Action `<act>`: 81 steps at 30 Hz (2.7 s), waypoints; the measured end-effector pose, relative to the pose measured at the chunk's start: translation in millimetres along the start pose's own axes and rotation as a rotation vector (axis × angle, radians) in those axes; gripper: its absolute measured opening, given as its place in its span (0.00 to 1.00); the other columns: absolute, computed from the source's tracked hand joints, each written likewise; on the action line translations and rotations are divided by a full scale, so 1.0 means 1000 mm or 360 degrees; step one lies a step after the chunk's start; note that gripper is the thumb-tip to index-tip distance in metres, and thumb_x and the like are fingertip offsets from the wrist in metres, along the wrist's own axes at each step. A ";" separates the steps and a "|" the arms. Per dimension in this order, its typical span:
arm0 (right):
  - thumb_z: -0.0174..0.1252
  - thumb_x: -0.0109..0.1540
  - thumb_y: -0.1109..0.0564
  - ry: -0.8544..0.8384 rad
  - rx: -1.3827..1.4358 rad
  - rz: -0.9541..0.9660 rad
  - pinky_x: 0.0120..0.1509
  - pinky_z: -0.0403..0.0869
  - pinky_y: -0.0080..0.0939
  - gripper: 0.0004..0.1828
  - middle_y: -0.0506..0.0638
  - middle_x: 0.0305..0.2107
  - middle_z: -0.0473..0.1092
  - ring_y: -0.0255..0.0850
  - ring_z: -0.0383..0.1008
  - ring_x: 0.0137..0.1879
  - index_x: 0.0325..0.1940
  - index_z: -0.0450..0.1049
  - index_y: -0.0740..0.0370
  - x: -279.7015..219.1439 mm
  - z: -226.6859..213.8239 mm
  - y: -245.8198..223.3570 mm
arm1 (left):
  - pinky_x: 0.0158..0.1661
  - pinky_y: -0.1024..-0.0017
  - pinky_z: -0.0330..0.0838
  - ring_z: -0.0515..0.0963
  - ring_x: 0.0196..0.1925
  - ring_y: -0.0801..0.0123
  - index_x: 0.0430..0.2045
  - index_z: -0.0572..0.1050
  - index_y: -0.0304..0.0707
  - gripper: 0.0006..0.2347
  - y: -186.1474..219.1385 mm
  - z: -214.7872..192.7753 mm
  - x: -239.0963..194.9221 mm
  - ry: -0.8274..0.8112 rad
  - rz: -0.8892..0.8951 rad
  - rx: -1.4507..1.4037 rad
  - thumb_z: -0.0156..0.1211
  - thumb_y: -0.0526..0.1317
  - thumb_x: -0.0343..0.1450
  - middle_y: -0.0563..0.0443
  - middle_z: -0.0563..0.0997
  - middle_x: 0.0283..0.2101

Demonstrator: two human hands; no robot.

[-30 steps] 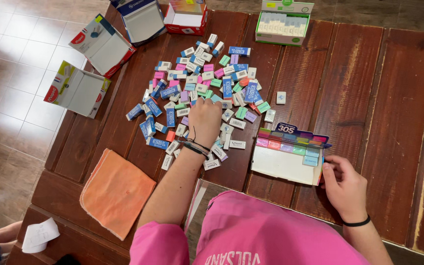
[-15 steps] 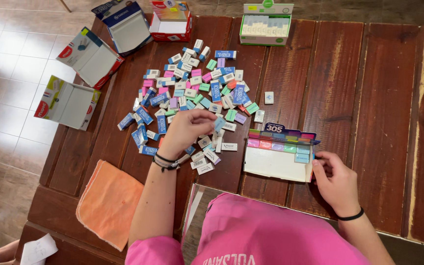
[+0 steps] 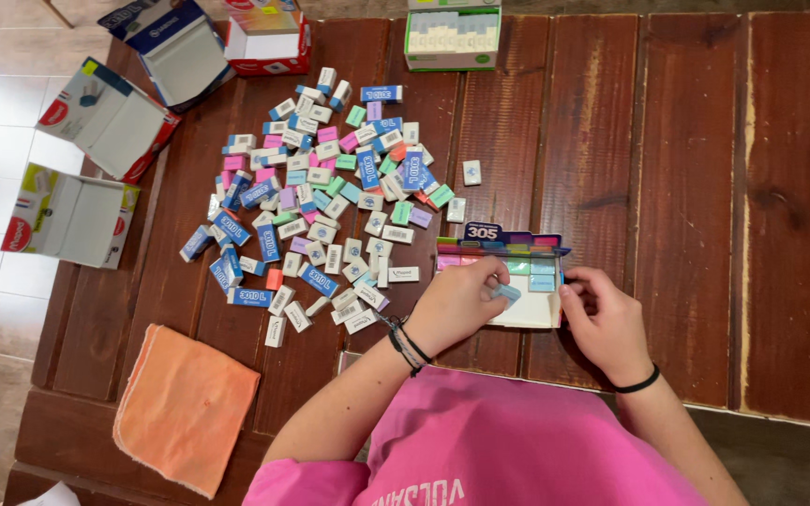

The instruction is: The person sorts small rectangular erasers from a pile on a wooden table and places them into a multi-compartment box. The person picks up erasers one by one, arranges them by color, and fills the compartments of the box.

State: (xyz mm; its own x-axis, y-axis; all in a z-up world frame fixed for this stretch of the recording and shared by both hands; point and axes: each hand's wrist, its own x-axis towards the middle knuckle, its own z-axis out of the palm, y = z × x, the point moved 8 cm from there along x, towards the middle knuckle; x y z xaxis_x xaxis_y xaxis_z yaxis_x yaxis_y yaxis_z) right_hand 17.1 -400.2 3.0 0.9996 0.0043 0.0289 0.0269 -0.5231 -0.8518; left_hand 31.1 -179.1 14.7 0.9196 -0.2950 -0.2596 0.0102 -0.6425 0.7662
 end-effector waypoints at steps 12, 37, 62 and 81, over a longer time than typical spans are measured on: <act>0.63 0.65 0.56 0.0008 -0.0058 -0.0085 0.34 0.80 0.43 0.09 0.52 0.30 0.80 0.45 0.80 0.32 0.49 0.79 0.56 0.000 0.000 -0.004 | 0.41 0.56 0.82 0.86 0.39 0.47 0.41 0.80 0.38 0.10 0.012 0.010 -0.002 -0.0081 0.0252 0.0520 0.66 0.36 0.67 0.43 0.81 0.37; 0.58 0.66 0.64 -0.0066 0.0206 0.0039 0.26 0.81 0.46 0.09 0.60 0.30 0.78 0.49 0.80 0.26 0.50 0.77 0.63 -0.002 0.000 0.000 | 0.37 0.49 0.82 0.86 0.35 0.41 0.38 0.69 0.36 0.13 0.043 0.040 0.017 -0.0058 0.0218 0.0476 0.68 0.36 0.66 0.41 0.81 0.29; 0.56 0.69 0.55 -0.0095 -0.0162 0.0154 0.41 0.76 0.36 0.11 0.51 0.34 0.79 0.41 0.80 0.26 0.53 0.77 0.58 -0.003 -0.002 -0.002 | 0.31 0.58 0.79 0.77 0.47 0.54 0.45 0.80 0.43 0.17 -0.062 -0.140 0.013 0.0621 0.0111 0.0968 0.74 0.37 0.62 0.50 0.77 0.44; 0.62 0.66 0.61 0.0005 -0.0014 0.0039 0.27 0.81 0.47 0.08 0.60 0.33 0.80 0.52 0.81 0.33 0.49 0.80 0.60 0.000 0.000 0.008 | 0.37 0.57 0.83 0.85 0.38 0.54 0.33 0.79 0.44 0.10 0.031 -0.023 -0.031 0.0372 0.0038 0.0206 0.69 0.46 0.66 0.50 0.79 0.33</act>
State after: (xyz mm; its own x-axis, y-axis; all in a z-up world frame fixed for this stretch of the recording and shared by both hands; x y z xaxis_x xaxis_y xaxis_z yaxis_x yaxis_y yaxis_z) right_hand 17.0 -403.8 -3.6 0.9999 -0.0112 0.0093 0.0020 -0.5307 -0.8475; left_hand 11.5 -173.4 60.1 0.9848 -0.1497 -0.0882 -0.0491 -0.7267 0.6852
